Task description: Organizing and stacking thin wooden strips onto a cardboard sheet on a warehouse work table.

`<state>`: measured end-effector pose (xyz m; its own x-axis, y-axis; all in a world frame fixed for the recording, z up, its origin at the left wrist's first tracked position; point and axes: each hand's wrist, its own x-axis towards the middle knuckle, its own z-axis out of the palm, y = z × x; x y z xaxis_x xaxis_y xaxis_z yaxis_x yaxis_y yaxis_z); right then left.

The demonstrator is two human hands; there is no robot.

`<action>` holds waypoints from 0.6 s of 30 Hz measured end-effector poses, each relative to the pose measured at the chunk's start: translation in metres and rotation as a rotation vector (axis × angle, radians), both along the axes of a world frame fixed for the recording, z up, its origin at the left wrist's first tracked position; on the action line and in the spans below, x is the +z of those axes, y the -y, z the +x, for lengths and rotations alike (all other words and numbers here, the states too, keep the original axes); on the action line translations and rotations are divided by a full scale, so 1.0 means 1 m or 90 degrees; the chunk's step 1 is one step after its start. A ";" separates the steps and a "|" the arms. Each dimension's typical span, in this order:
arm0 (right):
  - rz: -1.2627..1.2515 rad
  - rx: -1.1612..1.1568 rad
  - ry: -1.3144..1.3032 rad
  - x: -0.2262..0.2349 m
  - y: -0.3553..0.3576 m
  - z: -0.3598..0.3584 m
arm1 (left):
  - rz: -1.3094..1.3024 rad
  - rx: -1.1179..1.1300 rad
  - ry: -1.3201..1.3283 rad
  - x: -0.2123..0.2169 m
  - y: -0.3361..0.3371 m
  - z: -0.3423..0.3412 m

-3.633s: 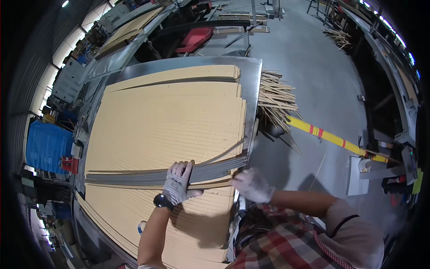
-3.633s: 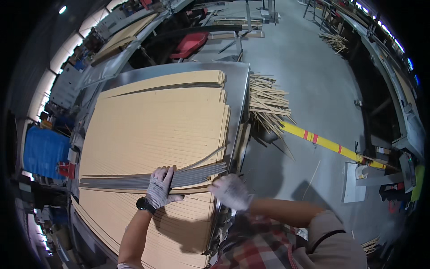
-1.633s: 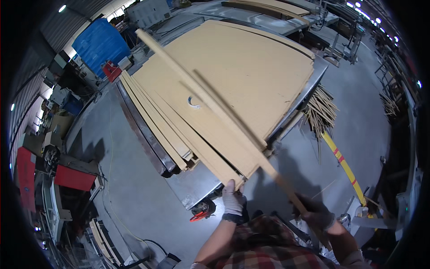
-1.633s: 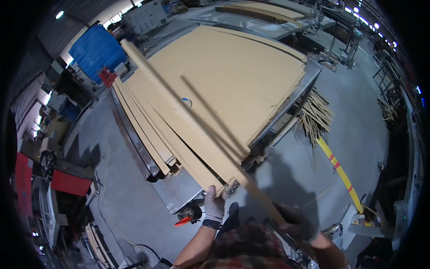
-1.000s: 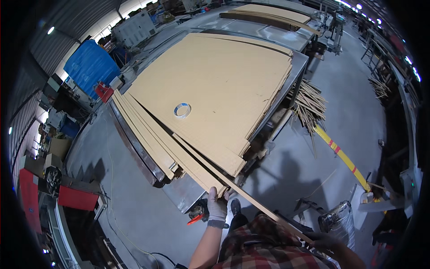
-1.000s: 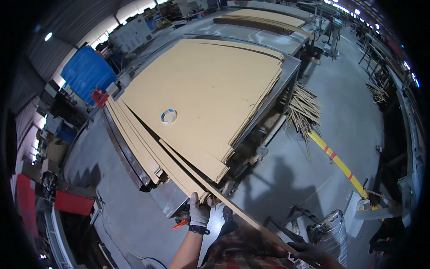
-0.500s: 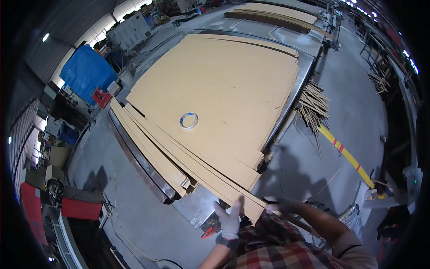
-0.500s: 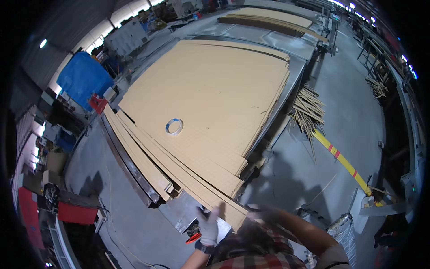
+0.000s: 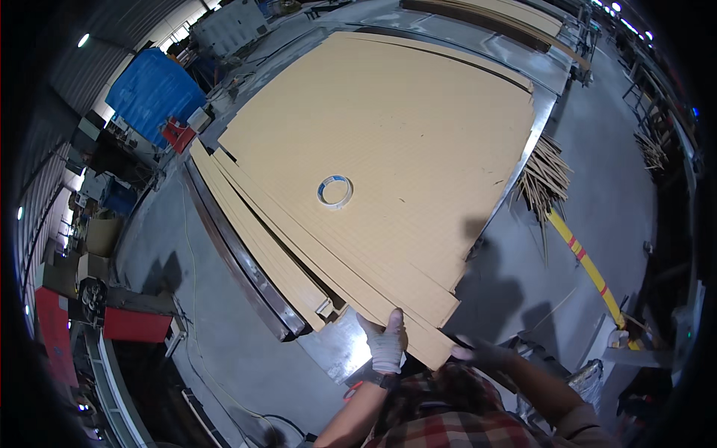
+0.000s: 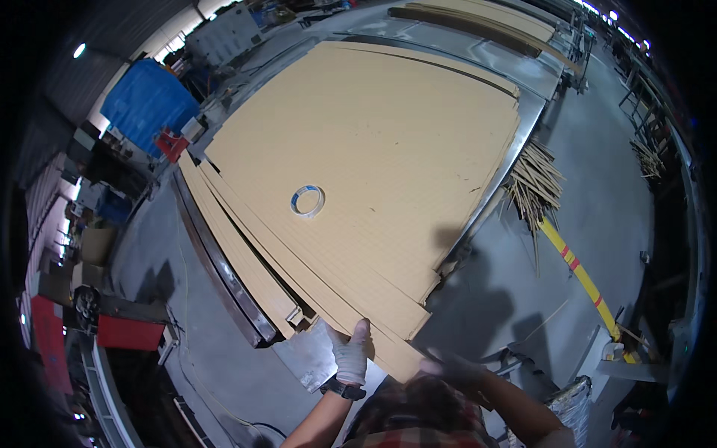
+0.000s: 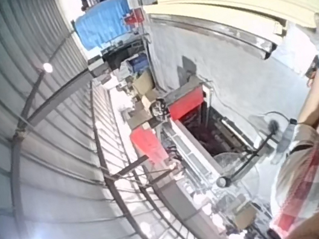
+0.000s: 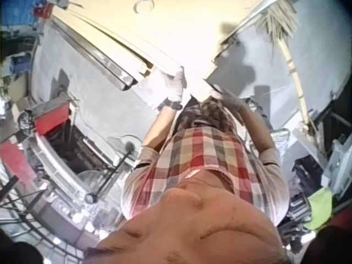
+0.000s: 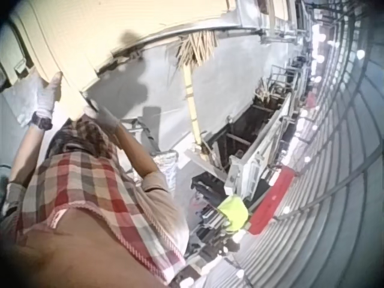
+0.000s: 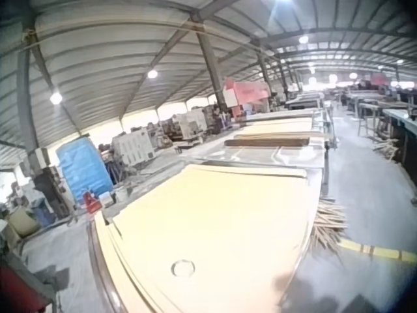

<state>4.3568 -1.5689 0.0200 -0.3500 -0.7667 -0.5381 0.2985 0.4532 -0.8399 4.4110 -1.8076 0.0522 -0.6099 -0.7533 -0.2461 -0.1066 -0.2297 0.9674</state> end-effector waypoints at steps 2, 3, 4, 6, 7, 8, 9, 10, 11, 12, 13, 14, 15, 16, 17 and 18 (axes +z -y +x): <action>-0.037 0.068 0.015 0.001 -0.032 0.005 | -0.018 0.008 -0.010 0.005 0.003 0.006; -0.051 0.077 0.054 0.018 -0.056 0.011 | -0.031 0.008 -0.025 0.007 0.003 0.006; -0.005 -0.077 0.247 0.016 -0.083 0.029 | -0.025 0.000 -0.037 0.007 0.000 0.001; 0.091 -0.132 0.184 0.036 -0.062 0.028 | -0.060 -0.035 0.085 0.007 -0.001 0.003; 0.002 -0.101 0.014 0.025 -0.044 0.022 | -0.043 -0.029 0.083 0.008 -0.004 0.001; -0.003 -0.100 0.012 0.022 -0.021 0.014 | -0.047 -0.028 0.081 0.006 -0.003 0.001; 0.036 -0.110 0.059 0.023 0.003 0.003 | -0.050 -0.007 0.066 0.005 -0.003 0.001; 0.075 -0.122 0.107 0.026 0.020 -0.001 | -0.054 0.012 0.052 0.008 -0.001 0.002; 0.083 -0.143 0.114 0.030 0.027 -0.001 | 0.007 -0.011 0.054 0.015 0.001 0.003; 0.078 -0.136 0.111 0.029 0.013 0.003 | 0.002 -0.004 0.051 0.017 0.003 0.006; 0.098 -0.190 0.088 0.022 -0.013 0.013 | -0.044 -0.016 0.088 0.016 0.006 0.011; 0.119 -0.253 0.063 0.015 -0.027 0.021 | -0.086 -0.036 0.124 0.014 0.006 0.012; 0.113 -0.254 0.057 0.009 -0.025 0.028 | -0.062 -0.039 0.088 0.001 0.005 0.015; 0.063 -0.337 0.155 0.002 -0.024 0.034 | -0.064 -0.039 0.083 0.003 0.002 0.011; 0.013 -0.418 0.256 -0.004 -0.022 0.041 | -0.072 -0.024 0.099 0.011 -0.002 0.011; -0.037 -0.498 0.359 -0.009 -0.020 0.048 | -0.078 -0.010 0.116 0.014 -0.006 0.010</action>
